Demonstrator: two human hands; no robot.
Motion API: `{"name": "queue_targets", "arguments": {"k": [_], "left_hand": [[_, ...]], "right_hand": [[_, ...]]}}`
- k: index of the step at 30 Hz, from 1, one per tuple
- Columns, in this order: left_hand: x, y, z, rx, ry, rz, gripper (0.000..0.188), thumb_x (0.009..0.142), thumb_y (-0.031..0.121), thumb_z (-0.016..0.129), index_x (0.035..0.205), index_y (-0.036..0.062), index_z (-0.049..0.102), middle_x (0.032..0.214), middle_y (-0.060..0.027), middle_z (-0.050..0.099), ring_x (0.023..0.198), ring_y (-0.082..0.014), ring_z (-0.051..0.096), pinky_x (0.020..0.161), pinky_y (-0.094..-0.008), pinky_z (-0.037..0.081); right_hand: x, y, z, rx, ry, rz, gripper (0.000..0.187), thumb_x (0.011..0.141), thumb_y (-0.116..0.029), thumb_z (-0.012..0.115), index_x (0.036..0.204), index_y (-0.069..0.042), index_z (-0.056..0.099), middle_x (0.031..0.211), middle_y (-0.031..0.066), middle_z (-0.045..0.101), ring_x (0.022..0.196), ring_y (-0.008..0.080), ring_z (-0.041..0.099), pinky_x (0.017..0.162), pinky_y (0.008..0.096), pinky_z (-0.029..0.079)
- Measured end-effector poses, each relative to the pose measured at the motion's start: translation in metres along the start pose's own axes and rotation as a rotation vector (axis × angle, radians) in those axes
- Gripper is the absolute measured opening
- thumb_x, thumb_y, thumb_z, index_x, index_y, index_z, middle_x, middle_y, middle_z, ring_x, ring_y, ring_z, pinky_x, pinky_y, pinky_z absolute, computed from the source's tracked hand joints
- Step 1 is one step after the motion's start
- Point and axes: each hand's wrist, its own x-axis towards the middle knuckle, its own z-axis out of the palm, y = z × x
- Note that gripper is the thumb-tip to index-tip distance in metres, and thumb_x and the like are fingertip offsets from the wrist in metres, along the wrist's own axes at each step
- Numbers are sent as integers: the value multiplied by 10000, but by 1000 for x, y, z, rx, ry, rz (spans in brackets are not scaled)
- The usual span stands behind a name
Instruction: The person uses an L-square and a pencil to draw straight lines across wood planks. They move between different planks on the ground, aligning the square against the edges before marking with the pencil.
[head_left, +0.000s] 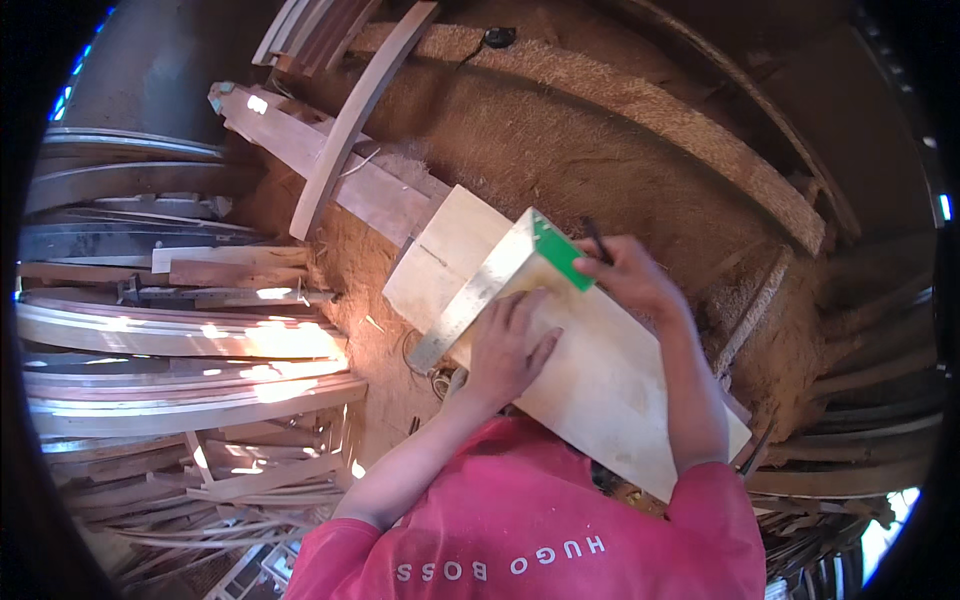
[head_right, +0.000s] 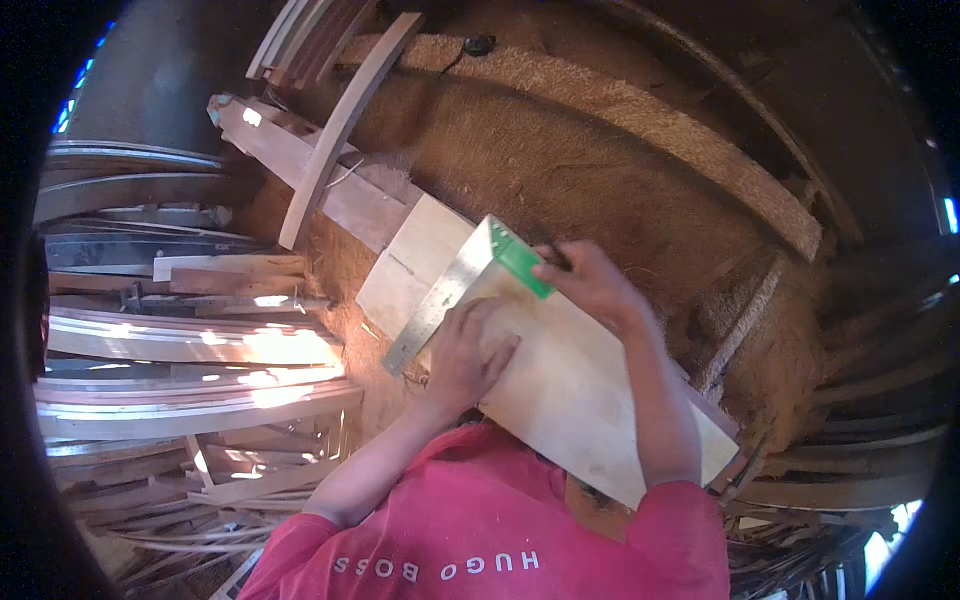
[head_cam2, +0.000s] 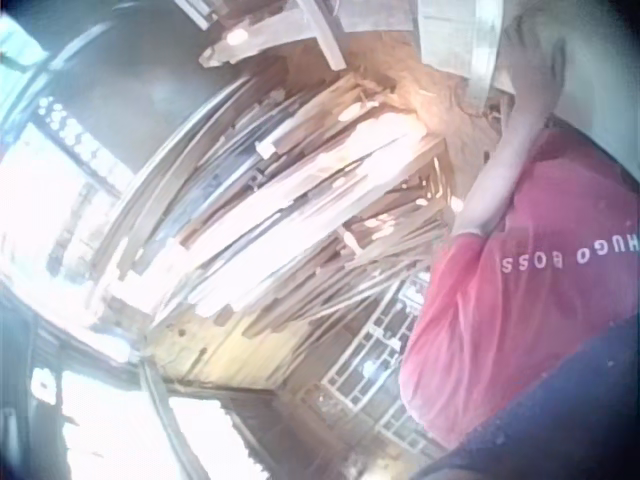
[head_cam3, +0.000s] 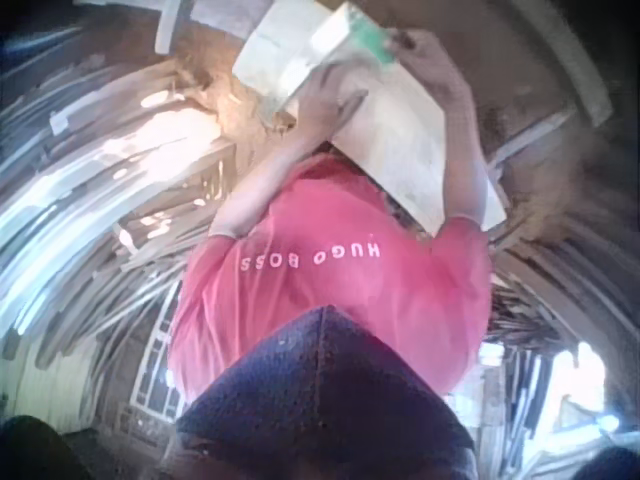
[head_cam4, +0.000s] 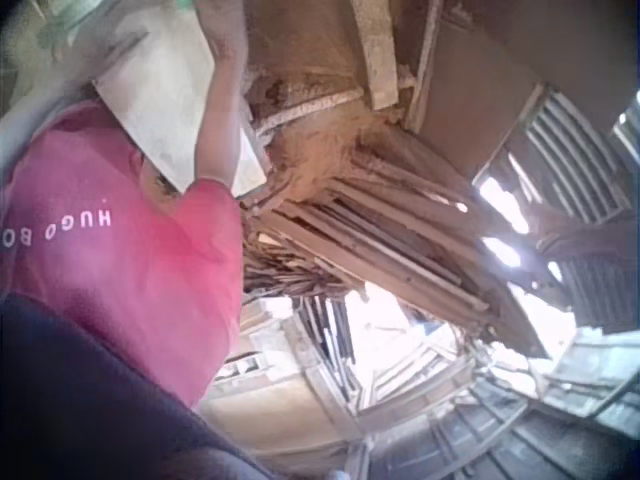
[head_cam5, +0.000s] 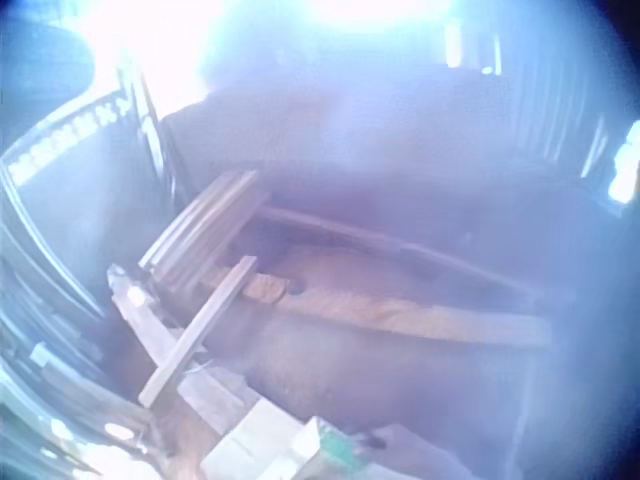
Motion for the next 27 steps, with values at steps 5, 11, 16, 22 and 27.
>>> {"name": "queue_targets", "arguments": {"k": [5, 11, 16, 22, 27], "left_hand": [[50, -5, 40, 266, -22, 180, 631, 850, 411, 764, 1376, 128, 562, 1414, -144, 521, 1324, -366, 465, 1070, -532, 378], [84, -17, 60, 302, -130, 128, 711, 856, 534, 712, 1460, 205, 533, 1580, -87, 412, 1480, -364, 336, 1178, -577, 248], [94, -23, 63, 366, -136, 117, 729, 785, 612, 765, 1380, 222, 611, 1511, -68, 490, 1470, -375, 349, 1159, -586, 257], [102, -34, 58, 414, -66, 114, 679, 773, 644, 762, 1296, 221, 671, 1468, -64, 525, 1454, -381, 378, 1155, -586, 257], [109, -43, 54, 405, -44, 62, 608, 778, 624, 767, 1233, 227, 695, 1446, -64, 542, 1449, -377, 395, 1170, -584, 255]], "right_hand": [[32, 21, -71, -117, -89, 311, 351, 952, -254, 726, 1205, -12, 720, 953, 16, 717, 902, 52, 589, 840, 277, 491], [50, 30, -57, 19, -222, 288, 344, 902, -222, 764, 1170, -9, 725, 961, 31, 747, 865, 96, 636, 783, 319, 528], [70, 41, -40, 78, -323, 247, 207, 857, -141, 738, 1028, -32, 697, 887, 20, 701, 810, 61, 555, 728, 324, 500], [86, 41, -36, 209, -378, 207, 134, 857, -101, 700, 937, -24, 626, 783, -21, 561, 794, 48, 498, 691, 302, 469], [105, 31, -29, 117, -388, 185, 110, 861, -76, 678, 935, -13, 625, 790, -21, 576, 807, 49, 505, 699, 296, 471]]}}
